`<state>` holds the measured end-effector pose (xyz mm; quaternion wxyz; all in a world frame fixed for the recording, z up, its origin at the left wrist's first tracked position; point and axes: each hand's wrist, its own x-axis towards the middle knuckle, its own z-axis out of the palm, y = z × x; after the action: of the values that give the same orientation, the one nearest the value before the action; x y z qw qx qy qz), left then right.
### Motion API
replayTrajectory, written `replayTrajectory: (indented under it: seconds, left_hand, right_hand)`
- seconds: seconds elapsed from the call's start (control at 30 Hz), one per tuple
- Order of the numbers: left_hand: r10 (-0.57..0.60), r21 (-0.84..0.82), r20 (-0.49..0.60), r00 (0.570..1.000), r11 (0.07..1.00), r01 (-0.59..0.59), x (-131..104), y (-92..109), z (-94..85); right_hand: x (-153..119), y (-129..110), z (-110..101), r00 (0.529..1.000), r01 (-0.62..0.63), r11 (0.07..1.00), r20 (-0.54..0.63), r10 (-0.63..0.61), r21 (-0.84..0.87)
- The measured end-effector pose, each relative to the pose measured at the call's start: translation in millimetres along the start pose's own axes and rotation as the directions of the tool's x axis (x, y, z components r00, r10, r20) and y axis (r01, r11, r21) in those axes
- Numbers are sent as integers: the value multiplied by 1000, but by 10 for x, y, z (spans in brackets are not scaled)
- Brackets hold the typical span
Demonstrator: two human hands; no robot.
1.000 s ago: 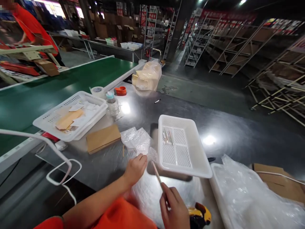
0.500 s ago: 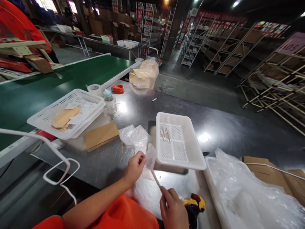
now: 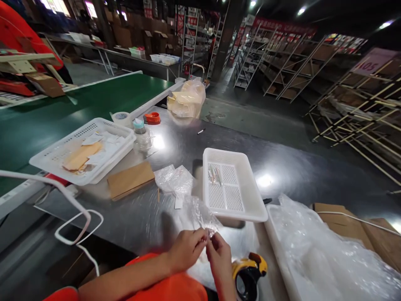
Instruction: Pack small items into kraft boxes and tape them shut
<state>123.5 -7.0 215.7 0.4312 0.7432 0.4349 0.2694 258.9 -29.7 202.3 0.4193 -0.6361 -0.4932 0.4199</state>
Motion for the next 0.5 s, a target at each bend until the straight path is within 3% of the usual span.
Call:
replayTrajectory:
  seconds: [0.1, 0.2, 0.37, 0.5]
  left_hand:
    - [-4, -33, 5, 1000, 999, 4, 9, 23, -8]
    - [-73, -71, -105, 992, 995, 66, 116, -57, -132]
    - [-264, -117, -245, 933, 963, 242, 400, -393, -624]
    - [-273, 134, -368, 889, 930, 341, 635, -557, -1083]
  right_hand:
    - [8, 30, 104, 982, -46, 994, 189, 27, 98]
    - [-24, -77, 97, 962, 49, 996, 266, -67, 72]
    - [-41, -277, -170, 983, 182, 972, 9, -185, 146]
    - [51, -167, -437, 967, 129, 991, -227, -115, 47]
